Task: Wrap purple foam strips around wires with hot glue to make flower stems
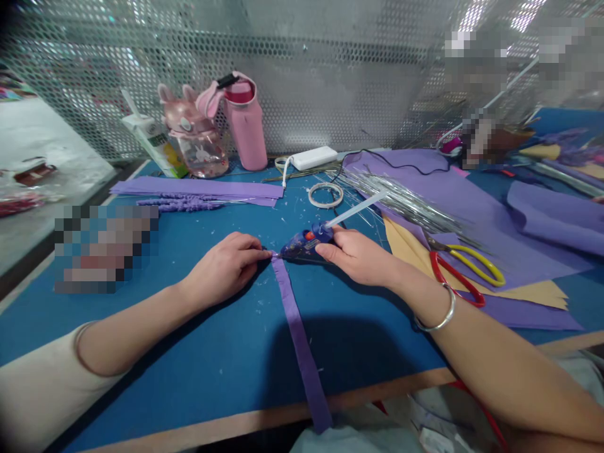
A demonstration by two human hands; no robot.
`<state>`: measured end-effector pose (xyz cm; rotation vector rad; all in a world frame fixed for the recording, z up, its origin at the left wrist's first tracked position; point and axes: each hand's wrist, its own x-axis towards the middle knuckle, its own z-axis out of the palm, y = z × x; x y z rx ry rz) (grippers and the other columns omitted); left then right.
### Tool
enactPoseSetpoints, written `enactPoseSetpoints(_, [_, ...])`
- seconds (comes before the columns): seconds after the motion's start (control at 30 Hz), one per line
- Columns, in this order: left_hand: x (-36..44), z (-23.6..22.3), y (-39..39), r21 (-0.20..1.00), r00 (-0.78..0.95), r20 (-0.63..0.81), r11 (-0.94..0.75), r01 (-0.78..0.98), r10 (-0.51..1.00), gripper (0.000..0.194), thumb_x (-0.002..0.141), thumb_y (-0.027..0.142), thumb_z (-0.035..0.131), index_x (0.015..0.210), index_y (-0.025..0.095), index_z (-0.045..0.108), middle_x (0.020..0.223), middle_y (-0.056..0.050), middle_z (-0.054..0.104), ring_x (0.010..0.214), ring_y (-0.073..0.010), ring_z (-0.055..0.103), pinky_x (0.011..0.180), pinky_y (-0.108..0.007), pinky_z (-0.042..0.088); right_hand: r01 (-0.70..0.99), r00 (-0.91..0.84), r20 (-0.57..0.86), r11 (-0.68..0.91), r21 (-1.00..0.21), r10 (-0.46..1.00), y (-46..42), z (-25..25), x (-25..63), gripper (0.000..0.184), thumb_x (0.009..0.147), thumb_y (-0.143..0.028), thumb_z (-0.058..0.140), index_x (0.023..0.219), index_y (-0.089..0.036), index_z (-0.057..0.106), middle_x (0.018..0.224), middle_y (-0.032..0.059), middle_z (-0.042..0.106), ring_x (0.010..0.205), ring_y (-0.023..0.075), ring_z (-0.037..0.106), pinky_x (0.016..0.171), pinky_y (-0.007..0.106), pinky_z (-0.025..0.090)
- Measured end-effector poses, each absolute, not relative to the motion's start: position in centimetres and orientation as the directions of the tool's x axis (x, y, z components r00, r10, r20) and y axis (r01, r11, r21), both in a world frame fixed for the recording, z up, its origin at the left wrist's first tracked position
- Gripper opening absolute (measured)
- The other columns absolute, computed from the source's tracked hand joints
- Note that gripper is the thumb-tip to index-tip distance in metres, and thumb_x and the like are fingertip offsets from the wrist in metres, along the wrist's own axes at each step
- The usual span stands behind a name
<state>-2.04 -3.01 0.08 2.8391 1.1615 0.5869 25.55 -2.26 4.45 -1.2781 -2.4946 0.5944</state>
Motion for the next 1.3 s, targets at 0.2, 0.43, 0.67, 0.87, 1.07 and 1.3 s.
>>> enactPoseSetpoints(0.2, [-1.9,0.4,-3.2,0.137,0.659,0.321,-0.722,0.678,0.680,0.030,0.090,0.014,0.045,0.107,0.016,0.069,0.095,-0.010,0.063,0.087,-0.0212,0.054,0.079,-0.036,0.048,0.699,-0.625,0.083,0.604,-0.383,0.776,-2.6,5.2,25.6,0.040,0.093,-0.043,0.035,0.075,-0.017,0.059,0.075,0.0073,0.063,0.069,0.0201,0.060,0.065,0.032,0.045])
enactPoseSetpoints(0.43, [-1.9,0.4,-3.3,0.140,0.654,0.307,-0.712,0.688,0.692,0.030,0.090,0.014,0.044,0.107,0.016,0.069,0.094,-0.009,0.063,0.085,-0.0210,0.055,0.079,-0.036,0.049,0.745,-0.586,0.076,0.574,-0.339,0.807,-2.9,5.0,25.4,0.042,0.094,-0.042,0.033,0.104,-0.015,0.063,0.108,0.0136,0.067,0.102,0.0289,0.062,0.087,0.041,0.048])
enactPoseSetpoints(0.67, [-1.9,0.4,-3.1,0.165,0.651,0.319,-0.717,0.677,0.689,0.030,0.089,0.013,0.045,0.106,0.016,0.069,0.094,-0.010,0.063,0.085,-0.0212,0.055,0.078,-0.036,0.049,0.752,-0.596,0.017,0.566,-0.337,0.803,-3.1,5.2,25.6,0.045,0.095,-0.044,0.032,0.099,-0.015,0.065,0.105,0.0132,0.068,0.103,0.0295,0.062,0.088,0.043,0.048])
enactPoseSetpoints(0.87, [-1.9,0.3,-3.5,0.174,0.640,0.331,-0.712,0.681,0.693,0.031,0.089,0.013,0.044,0.105,0.018,0.070,0.093,-0.010,0.065,0.086,-0.0217,0.056,0.078,-0.037,0.050,0.741,-0.621,-0.045,0.567,-0.359,0.783,-3.2,5.6,25.7,0.046,0.094,-0.047,0.032,0.099,-0.016,0.066,0.111,0.0139,0.066,0.109,0.0307,0.058,0.094,0.045,0.045])
enactPoseSetpoints(1.07, [-1.7,1.3,-1.0,0.283,0.524,0.336,-0.614,0.737,0.783,0.031,0.087,0.011,0.042,0.107,0.016,0.065,0.098,-0.006,0.069,0.088,-0.0185,0.062,0.081,-0.032,0.051,0.692,-0.605,-0.090,0.467,-0.551,0.791,-2.4,6.2,27.3,0.047,0.093,-0.053,0.035,0.077,-0.016,0.059,0.080,0.0090,0.064,0.072,0.0196,0.061,0.066,0.032,0.050])
enactPoseSetpoints(1.3, [5.7,2.6,8.7,0.136,0.732,0.280,-0.780,0.611,0.622,0.042,0.088,0.007,0.039,0.125,0.018,0.056,0.133,-0.007,0.056,0.117,-0.0193,0.053,0.101,-0.033,0.038,0.458,-0.651,-0.152,0.225,-0.860,0.744,-1.3,5.4,28.4,0.041,0.091,-0.052,0.043,0.081,-0.014,0.054,0.073,0.0018,0.058,0.049,0.0063,0.045,0.046,0.021,0.036])
